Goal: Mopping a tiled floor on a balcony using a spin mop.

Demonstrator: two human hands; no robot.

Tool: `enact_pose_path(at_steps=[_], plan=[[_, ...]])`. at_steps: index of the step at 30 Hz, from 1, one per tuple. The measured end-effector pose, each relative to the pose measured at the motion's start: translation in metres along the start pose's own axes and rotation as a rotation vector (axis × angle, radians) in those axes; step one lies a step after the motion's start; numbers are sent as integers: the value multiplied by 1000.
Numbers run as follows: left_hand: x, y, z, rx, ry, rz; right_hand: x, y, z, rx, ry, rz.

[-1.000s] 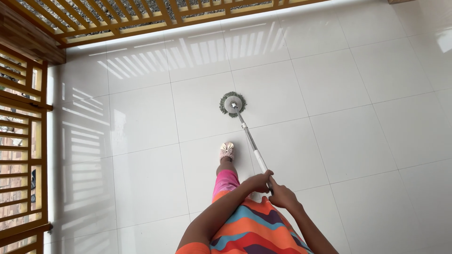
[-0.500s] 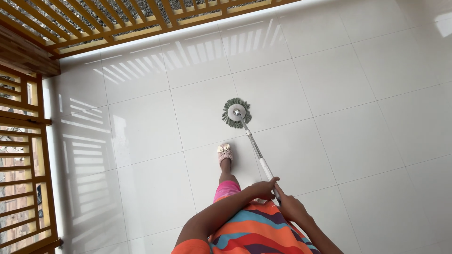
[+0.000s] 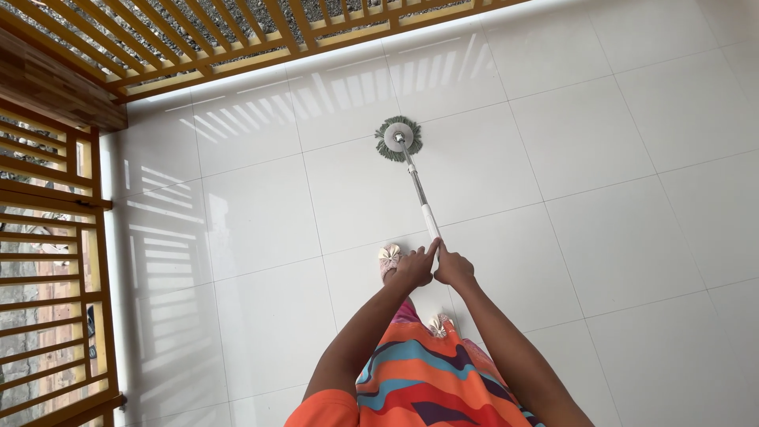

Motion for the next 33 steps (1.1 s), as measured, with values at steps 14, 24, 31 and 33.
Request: enact_pose_path(at_steps=[14, 24, 31, 33], plan=[[-91, 110, 178, -267, 294, -429, -10, 275, 91, -62, -12, -206], [-68, 35, 96, -93, 316, -216, -22, 151, 62, -59, -33, -196], [37, -2, 28, 7, 321, 95, 16, -12, 30, -44, -19, -14], [50, 2, 34, 0, 320, 81, 19, -26, 38, -57, -2, 19]])
Point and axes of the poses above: each hand's wrist, its own y-axis away from the middle knuckle, its own x-axis out of the back of the hand, z = x × y, the point moved 9 cm from there along -y, towards the middle knuckle, and after that the axes turned 3 degrees about z, right-handed, at the moved point
